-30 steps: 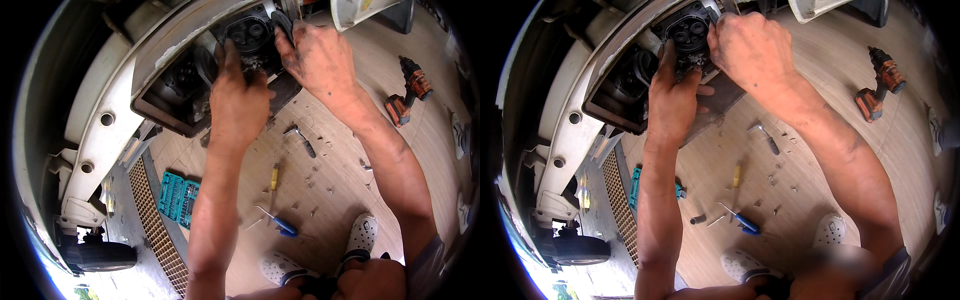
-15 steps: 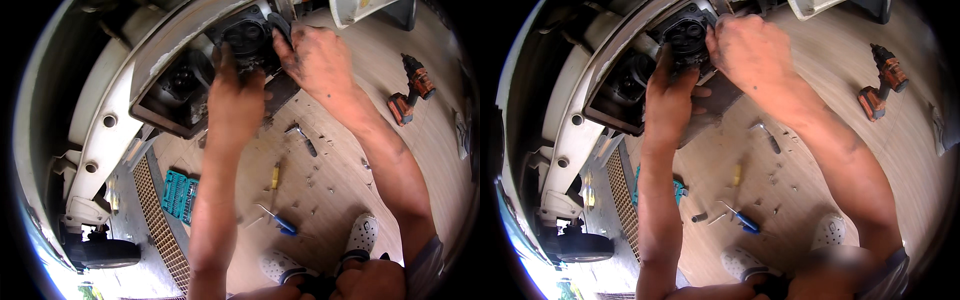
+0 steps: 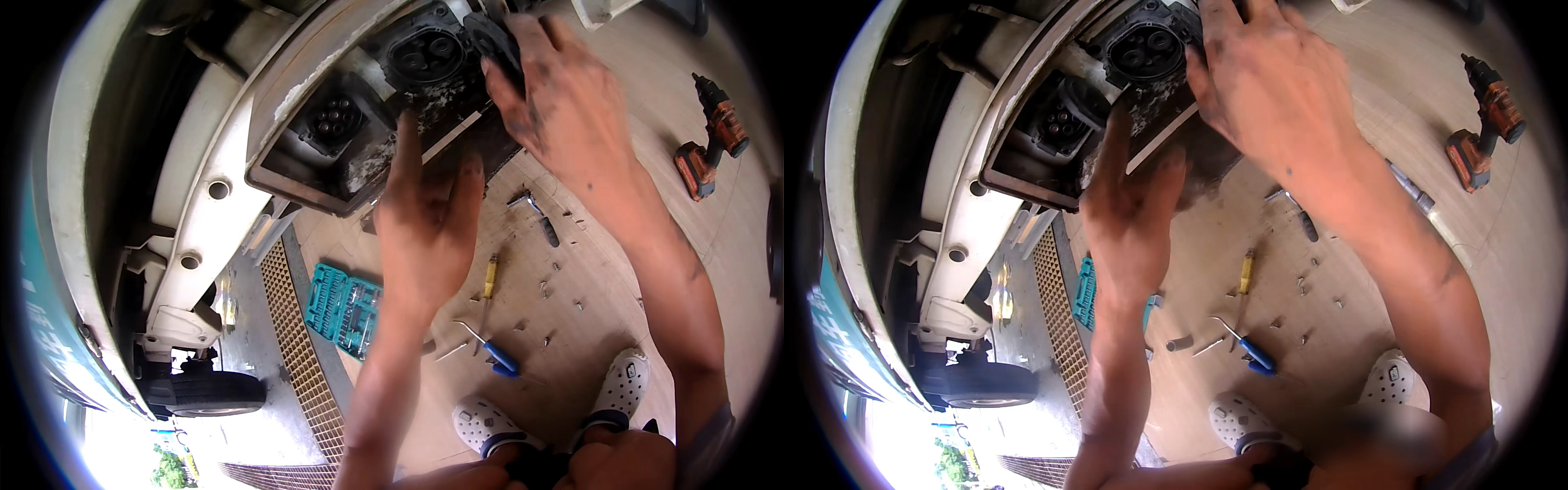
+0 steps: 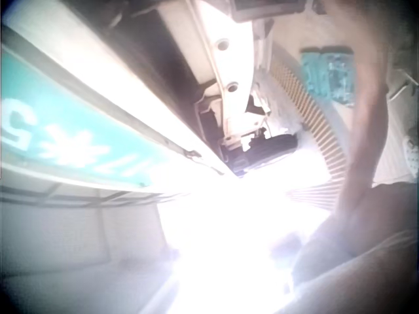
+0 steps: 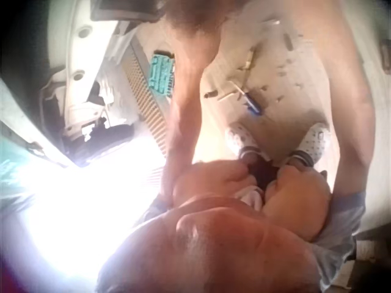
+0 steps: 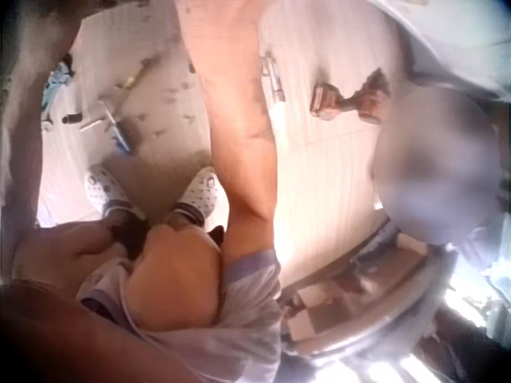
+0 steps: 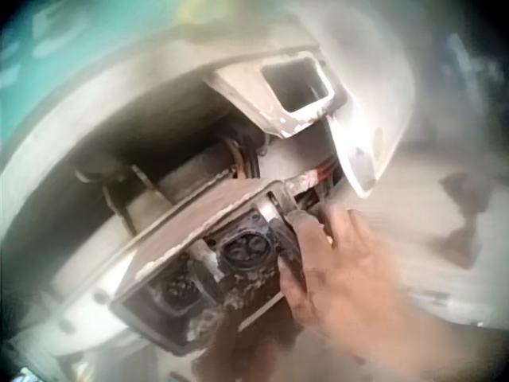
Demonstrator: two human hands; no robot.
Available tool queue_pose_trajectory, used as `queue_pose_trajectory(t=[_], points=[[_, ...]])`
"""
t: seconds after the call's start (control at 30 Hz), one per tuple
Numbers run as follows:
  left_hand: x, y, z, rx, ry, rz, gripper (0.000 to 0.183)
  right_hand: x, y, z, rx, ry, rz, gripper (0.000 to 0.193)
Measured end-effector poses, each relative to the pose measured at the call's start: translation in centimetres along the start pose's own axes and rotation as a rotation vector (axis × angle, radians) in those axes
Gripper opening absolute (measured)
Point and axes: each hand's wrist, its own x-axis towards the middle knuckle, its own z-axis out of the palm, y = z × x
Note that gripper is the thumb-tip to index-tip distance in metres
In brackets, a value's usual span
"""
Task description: The person repairs the charging port of a vehicle by removing screws from a metal housing, detaching and cleaning the internal components by hand, and then reassembling the port with the screws.
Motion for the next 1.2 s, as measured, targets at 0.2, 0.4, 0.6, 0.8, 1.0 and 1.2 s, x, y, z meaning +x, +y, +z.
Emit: queue_pose_trajectory(t=[0.2,0.4,0.6,0.8,1.0,1.2], points=[[-3.7,-1.6,-2.9,-0.065,0.223,-0.065,0.067,-0.8,-2.3,0.0,0.291,0.22,-0.316,0.039],[-1.9,0.3,-4.4,-0.133,0.3,-0.101,0.072,-0.3,-4.7,3.1,0.51,-0.115,-0.068,0.026],[-1.6,0.5,-4.2,-0.145,0.112,-0.118,0.076,1.3,-3.4,4.6,0.583,-0.201,0.012,0.03],[-0.2,0.5,-3.8,-0.091,0.11,-0.12,0.054,2.2,-3.7,5.9,0.564,-0.2,-0.022,0.028],[0.9,-0.2,-3.8,-0.099,0.131,-0.054,0.052,2.1,-4.0,7.1,0.576,-0.124,-0.066,0.024],[1.0,0.1,-3.6,-0.126,0.162,-0.164,0.061,1.6,-4.0,7.9,0.596,-0.052,-0.098,0.022]])
